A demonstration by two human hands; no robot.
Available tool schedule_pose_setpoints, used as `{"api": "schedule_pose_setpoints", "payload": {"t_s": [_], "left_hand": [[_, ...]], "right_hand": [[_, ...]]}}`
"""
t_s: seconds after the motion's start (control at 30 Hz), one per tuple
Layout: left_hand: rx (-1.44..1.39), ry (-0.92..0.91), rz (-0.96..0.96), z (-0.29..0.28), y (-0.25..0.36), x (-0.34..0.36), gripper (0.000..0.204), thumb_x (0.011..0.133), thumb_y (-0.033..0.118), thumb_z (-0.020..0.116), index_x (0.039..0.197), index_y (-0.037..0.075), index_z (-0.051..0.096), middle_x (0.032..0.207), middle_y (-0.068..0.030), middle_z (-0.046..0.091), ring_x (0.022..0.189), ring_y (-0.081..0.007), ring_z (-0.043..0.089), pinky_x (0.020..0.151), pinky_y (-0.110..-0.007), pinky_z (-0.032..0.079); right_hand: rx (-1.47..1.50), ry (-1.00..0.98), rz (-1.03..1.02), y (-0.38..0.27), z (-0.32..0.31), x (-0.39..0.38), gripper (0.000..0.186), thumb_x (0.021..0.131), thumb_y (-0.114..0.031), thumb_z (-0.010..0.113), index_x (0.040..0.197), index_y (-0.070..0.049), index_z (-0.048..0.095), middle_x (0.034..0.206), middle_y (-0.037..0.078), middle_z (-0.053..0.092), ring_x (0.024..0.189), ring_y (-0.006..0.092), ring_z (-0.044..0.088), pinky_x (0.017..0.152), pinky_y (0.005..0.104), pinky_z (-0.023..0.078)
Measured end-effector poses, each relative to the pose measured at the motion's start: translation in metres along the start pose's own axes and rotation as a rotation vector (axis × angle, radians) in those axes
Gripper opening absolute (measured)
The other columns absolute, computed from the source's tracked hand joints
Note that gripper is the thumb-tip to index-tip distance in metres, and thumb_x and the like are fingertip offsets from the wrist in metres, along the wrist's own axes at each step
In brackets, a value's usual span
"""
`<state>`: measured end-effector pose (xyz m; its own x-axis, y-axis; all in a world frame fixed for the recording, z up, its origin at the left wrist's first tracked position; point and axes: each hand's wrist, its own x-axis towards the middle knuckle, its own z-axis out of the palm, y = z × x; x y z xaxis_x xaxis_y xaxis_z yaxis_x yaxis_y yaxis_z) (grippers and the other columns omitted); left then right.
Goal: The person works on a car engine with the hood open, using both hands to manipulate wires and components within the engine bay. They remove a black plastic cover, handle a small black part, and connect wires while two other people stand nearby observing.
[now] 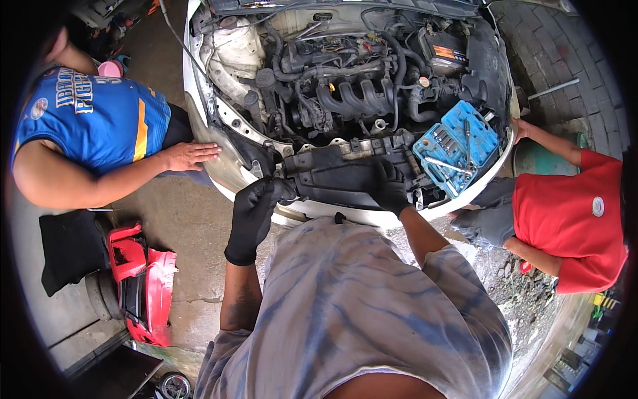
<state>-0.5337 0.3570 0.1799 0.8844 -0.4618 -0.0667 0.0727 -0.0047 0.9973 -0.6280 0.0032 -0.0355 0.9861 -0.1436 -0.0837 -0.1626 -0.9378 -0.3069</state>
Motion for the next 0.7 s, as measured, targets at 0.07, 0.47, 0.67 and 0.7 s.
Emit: {"api": "schedule_pose_setpoints", "payload": {"t_s": [0.07, 0.47, 0.67, 0.7], "left_hand": [[-0.005, 0.016, -0.015, 0.002, -0.008, -0.001, 0.026, 0.103, 0.017, 0.055, 0.1, -0.005, 0.068, 0.095, -0.0092, 0.071, 0.088, -0.0134, 0.063, 0.084, -0.029, 0.048], [-0.167, 0.135, 0.04, 0.064, 0.003, 0.031, 0.033, 0.107, 0.027, 0.053, 0.114, -0.002, 0.068, 0.102, -0.0065, 0.07, 0.099, -0.0145, 0.064, 0.092, -0.03, 0.048], [-0.249, 0.188, 0.082, 0.076, -0.006, 0.036, 0.043, 0.108, 0.03, 0.052, 0.137, -0.001, 0.056, 0.106, -0.0048, 0.066, 0.106, -0.0135, 0.062, 0.094, -0.029, 0.048], [-0.27, 0.194, 0.088, 0.076, -0.006, 0.036, 0.042, 0.108, 0.03, 0.052, 0.137, -0.001, 0.056, 0.109, -0.0055, 0.066, 0.106, -0.0132, 0.062, 0.094, -0.029, 0.048]], "right_hand": [[-0.064, -0.115, 0.062, 0.002, -0.004, -0.007, 0.11, 0.076, -0.072, 0.068, 0.158, -0.012, 0.026, 0.163, 0.024, 0.021, 0.147, 0.0431, 0.025, 0.117, 0.0576, 0.021], [0.834, 0.109, -0.406, -0.127, -0.15, -0.002, 0.083, 0.08, -0.024, 0.085, 0.15, -0.007, 0.043, 0.147, 0.018, 0.05, 0.134, 0.0357, 0.051, 0.11, 0.045, 0.042], [0.776, 0.279, -0.523, -0.173, -0.17, 0.018, 0.094, 0.075, -0.021, 0.089, 0.153, -0.006, 0.039, 0.148, 0.017, 0.049, 0.138, 0.0358, 0.047, 0.114, 0.0447, 0.037], [0.777, 0.279, -0.517, -0.176, -0.169, 0.02, 0.093, 0.076, -0.02, 0.088, 0.153, -0.006, 0.039, 0.148, 0.017, 0.05, 0.138, 0.0349, 0.047, 0.114, 0.0442, 0.037]]}}
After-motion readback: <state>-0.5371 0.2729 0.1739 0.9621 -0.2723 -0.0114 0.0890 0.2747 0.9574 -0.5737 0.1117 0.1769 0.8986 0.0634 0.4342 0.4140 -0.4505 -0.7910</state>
